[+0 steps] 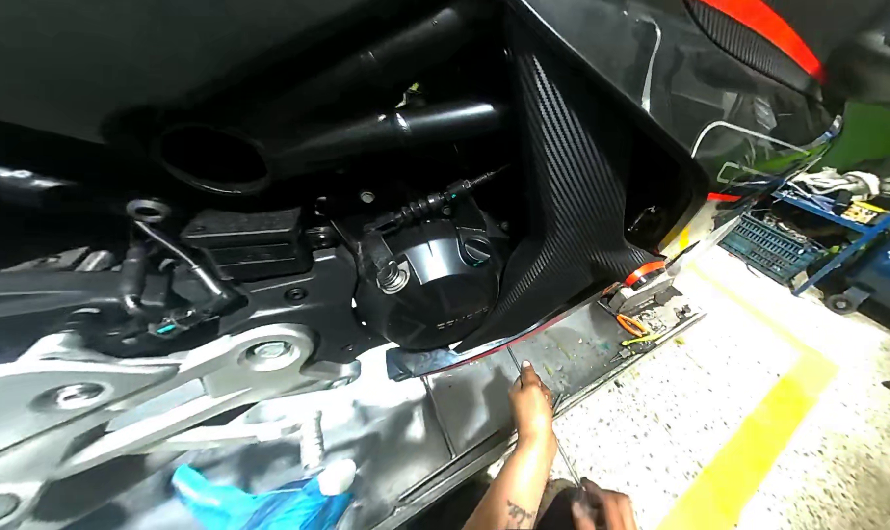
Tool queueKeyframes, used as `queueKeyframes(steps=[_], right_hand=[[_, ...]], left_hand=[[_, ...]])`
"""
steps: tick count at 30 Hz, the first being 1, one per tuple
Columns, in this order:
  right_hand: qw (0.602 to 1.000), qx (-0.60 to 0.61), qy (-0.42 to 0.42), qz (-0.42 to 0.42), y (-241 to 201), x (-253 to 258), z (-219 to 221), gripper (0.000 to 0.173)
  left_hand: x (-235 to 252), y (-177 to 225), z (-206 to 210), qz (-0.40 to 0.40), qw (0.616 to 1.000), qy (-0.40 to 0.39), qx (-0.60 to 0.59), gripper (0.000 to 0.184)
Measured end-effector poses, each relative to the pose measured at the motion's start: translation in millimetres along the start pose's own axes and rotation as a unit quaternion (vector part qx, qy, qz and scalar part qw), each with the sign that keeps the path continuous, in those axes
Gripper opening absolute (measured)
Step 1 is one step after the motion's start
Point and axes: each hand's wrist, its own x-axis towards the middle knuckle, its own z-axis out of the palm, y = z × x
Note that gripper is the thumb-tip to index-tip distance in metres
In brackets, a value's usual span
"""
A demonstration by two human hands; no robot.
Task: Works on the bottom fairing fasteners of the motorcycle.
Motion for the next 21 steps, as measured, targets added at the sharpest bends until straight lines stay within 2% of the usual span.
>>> queueKeyframes(steps=[1,2,3,4,5,6,7,8,9,10,11,12,13,14,15,16,17,18,19,20,21], right_hand=[[0.995,0.073,-0.009,0.065,-7,3,3,0.032],[0.966,0.200,-0.040,0.160,-13,8,5,0.046],[0.905,0.332,-0.079,0.252,-16,11,6,0.056],[0.868,0.393,-0.082,0.293,-14,9,7,0.054],[0.896,0.356,-0.043,0.262,-10,2,7,0.042],[0.954,0.243,0.010,0.173,-3,-8,6,0.025],[0.992,0.101,0.049,0.057,3,-16,2,0.037],[0.996,-0.007,0.076,-0.047,7,-17,-1,0.055],[0.990,-0.048,0.082,-0.104,5,-15,-3,0.064],[0.992,-0.029,0.075,-0.099,-3,-11,-4,0.064],[0.995,0.059,0.065,-0.043,-14,-6,-3,0.056],[0.976,0.208,0.045,0.055,-26,3,-1,0.048],[0.923,0.351,0.022,0.159,-35,12,-2,0.043],[0.873,0.432,0.003,0.225,-39,15,-4,0.043],[0.868,0.442,-0.011,0.225,-38,12,-5,0.043],[0.906,0.384,-0.019,0.178,-33,4,-6,0.044],[0.957,0.264,-0.026,0.120,-27,-5,-6,0.047],[0.987,0.140,-0.028,0.074,-23,-11,-6,0.050],[0.997,0.066,-0.015,0.048,-22,-14,-3,0.049],[0.998,0.048,0.002,0.045,-22,-13,0,0.041],[0.995,0.075,0.008,0.064,-23,-11,1,0.031]], left_hand=[[0,0,-1,-0.002,1.000,-0.001,0.004,0.049],[0,0,-1,-0.005,1.000,0.000,0.009,0.050],[1,1,-2,-0.006,1.000,0.002,0.013,0.050],[2,2,-2,-0.008,1.000,0.002,0.016,0.051],[3,3,-2,-0.007,1.000,0.003,0.016,0.051],[3,4,-1,-0.006,1.000,0.003,0.014,0.050],[2,5,0,-0.005,1.000,0.005,0.012,0.049],[0,6,2,-0.005,1.000,0.007,0.010,0.049],[-1,6,2,-0.001,1.000,0.006,0.008,0.048],[-2,6,2,0.006,1.000,0.005,0.006,0.048],[-2,5,1,0.013,1.000,-0.001,0.008,0.047],[-2,5,-1,0.015,1.000,-0.008,0.016,0.046],[-3,8,-2,0.008,0.999,-0.015,0.029,0.045],[-3,10,-2,0.005,0.999,-0.016,0.039,0.045],[-4,11,-2,0.008,0.999,-0.014,0.042,0.044],[-5,12,-2,0.002,0.999,-0.017,0.043,0.043],[-6,14,-1,-0.007,0.999,-0.015,0.044,0.043],[-8,18,0,-0.020,0.998,-0.013,0.056,0.042],[-13,24,1,-0.041,0.996,-0.014,0.080,0.041],[-18,30,1,-0.061,0.992,-0.031,0.110,0.040],[-14,21,-4,-0.035,0.990,-0.039,0.128,0.042]])
